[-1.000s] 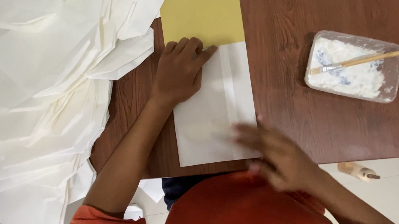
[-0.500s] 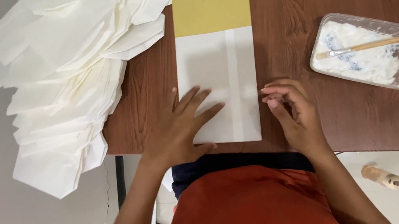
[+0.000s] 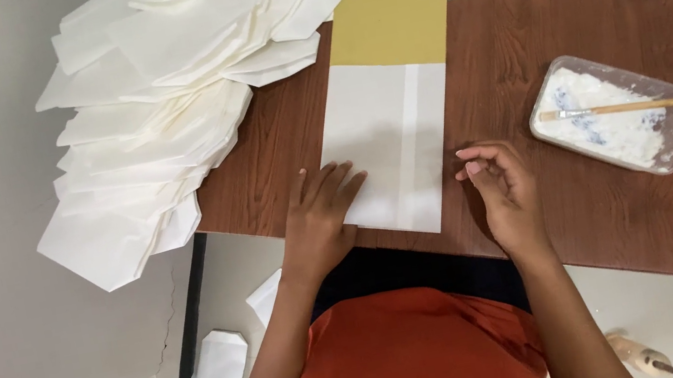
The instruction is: Assembling paper bags by folding paper sheets and applying glue with a brush.
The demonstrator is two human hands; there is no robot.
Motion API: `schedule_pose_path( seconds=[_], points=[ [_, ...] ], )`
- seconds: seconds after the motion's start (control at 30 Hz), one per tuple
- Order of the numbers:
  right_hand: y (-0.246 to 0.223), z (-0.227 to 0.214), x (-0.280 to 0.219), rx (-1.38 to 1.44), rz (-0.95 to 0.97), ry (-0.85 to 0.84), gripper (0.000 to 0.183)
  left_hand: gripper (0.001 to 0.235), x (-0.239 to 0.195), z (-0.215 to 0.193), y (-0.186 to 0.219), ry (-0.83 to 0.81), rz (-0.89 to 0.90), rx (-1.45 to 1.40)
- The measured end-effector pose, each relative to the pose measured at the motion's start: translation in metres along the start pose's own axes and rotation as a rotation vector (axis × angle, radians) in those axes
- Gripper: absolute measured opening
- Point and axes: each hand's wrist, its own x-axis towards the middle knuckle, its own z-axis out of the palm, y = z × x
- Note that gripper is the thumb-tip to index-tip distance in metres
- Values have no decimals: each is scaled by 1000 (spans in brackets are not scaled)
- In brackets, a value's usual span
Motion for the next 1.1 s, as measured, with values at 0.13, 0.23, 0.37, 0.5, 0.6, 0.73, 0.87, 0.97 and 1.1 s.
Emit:
schedule_pose_path(
  seconds=[0.13, 0.23, 0.37, 0.5, 0.6, 0.73, 0.87, 0.97, 1.1],
  points=[
    [7, 0, 0, 9, -6, -5, 15, 60, 8, -6, -7, -18, -12, -11],
    [3, 0, 0, 5, -17, -1, 15, 60, 17, -17, 0, -16, 11, -98],
    [-16, 6, -1, -183, -12, -64, 17, 55, 17, -16, 3, -128, -30, 99],
    [-24, 19, -6, -477, -111, -217, 17, 47, 28, -17, 6, -361, -138, 141],
    [-16, 25, -8, -716, -124, -304, 19, 51, 32, 9, -6, -424, -196, 158],
    [-17, 31, -8, -813, -160, -301, 22, 54, 43, 7, -14, -521, -220, 153],
    [-18, 34, -2, -904, -171, -314, 26, 51, 64, -73, -5, -573, -280, -357],
    [-21, 36, -2, -873, -114, -329, 26, 46, 58, -80, -15, -515, -274, -583],
    [-28, 41, 1, -773, -3, -294, 20, 20, 51, -39, -32, -285, -27, -655]
  ],
)
